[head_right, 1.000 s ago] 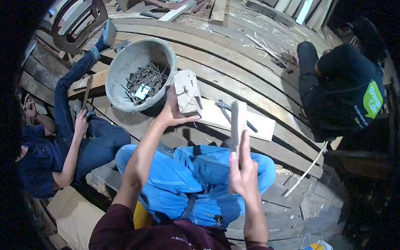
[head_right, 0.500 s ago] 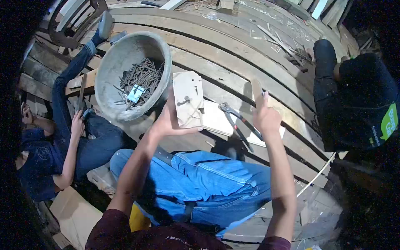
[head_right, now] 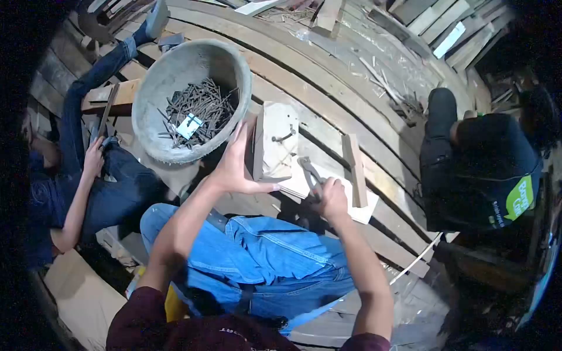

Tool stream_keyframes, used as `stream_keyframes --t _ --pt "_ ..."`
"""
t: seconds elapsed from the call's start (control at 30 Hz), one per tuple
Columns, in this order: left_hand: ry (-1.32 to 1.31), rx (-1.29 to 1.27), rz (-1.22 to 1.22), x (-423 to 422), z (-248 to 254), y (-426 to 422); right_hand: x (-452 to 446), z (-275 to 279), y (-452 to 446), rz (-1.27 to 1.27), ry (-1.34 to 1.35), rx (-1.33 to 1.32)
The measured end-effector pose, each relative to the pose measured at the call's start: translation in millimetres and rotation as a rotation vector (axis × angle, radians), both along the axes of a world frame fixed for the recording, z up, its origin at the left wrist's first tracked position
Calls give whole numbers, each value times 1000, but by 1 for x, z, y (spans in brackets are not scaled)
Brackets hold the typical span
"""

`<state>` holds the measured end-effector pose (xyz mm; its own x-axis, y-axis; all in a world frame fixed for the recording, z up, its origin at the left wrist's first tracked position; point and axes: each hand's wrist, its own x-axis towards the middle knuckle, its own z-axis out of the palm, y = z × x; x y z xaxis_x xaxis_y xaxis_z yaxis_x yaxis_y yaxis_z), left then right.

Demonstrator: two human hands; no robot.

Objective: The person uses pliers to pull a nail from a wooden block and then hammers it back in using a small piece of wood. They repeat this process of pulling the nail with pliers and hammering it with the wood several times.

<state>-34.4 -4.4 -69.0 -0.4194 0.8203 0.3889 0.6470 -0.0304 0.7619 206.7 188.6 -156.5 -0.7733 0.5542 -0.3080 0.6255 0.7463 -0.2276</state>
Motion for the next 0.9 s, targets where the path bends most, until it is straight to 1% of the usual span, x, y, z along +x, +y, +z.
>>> stream_keyframes --t 0.07,0.1,0.13,0.2,0.27,0.33,0.37,0.4,0.47,0.5,0.6,0.63,0.67,0.7,0.77,0.8,0.87,0.9 --pt "-99 20 -3 2 3 -4 0 -3 -7 -37 10 82" --pt "-25 -6 33 4 0 -7 1 0 -9 -9 -13 91" --pt "-49 -9 11 4 1 -9 -6 15 -13 -50 -51 82" --pt "-102 5 -23 5 7 -12 -3 22 -2 -100 -121 -117" --pt "-99 22 -42 7 13 -14 -5 38 0 -82 -59 -137" --pt "-69 61 -45 8 10 -14 0 67 5 -16 -14 -70" --pt "-36 104 -35 8 8 -13 2 89 6 -40 -2 -66" --pt "-9 109 -34 9 10 -13 7 110 7 -77 -63 -10" --pt "41 121 -33 9 14 -15 14 163 4 19 -12 46" --pt "21 132 6 12 6 -13 21 177 6 66 38 78" --pt "40 150 -12 14 14 -12 40 209 1 205 205 147" --pt "3 131 -11 17 14 -11 45 213 -2 175 239 121" --pt "18 170 -2 19 13 -10 51 215 -10 141 268 96" --pt "19 170 -7 20 12 -10 49 214 -19 165 435 -61" --pt "38 170 3 25 8 -9 78 195 -17 -117 344 -497" --pt "49 122 12 27 6 -9 81 183 -22 -131 434 -634" --pt "40 186 -7 28 5 -10 72 165 -42 -157 634 -896" --pt "63 175 -20 29 4 -10 64 153 -55 -155 765 -976"
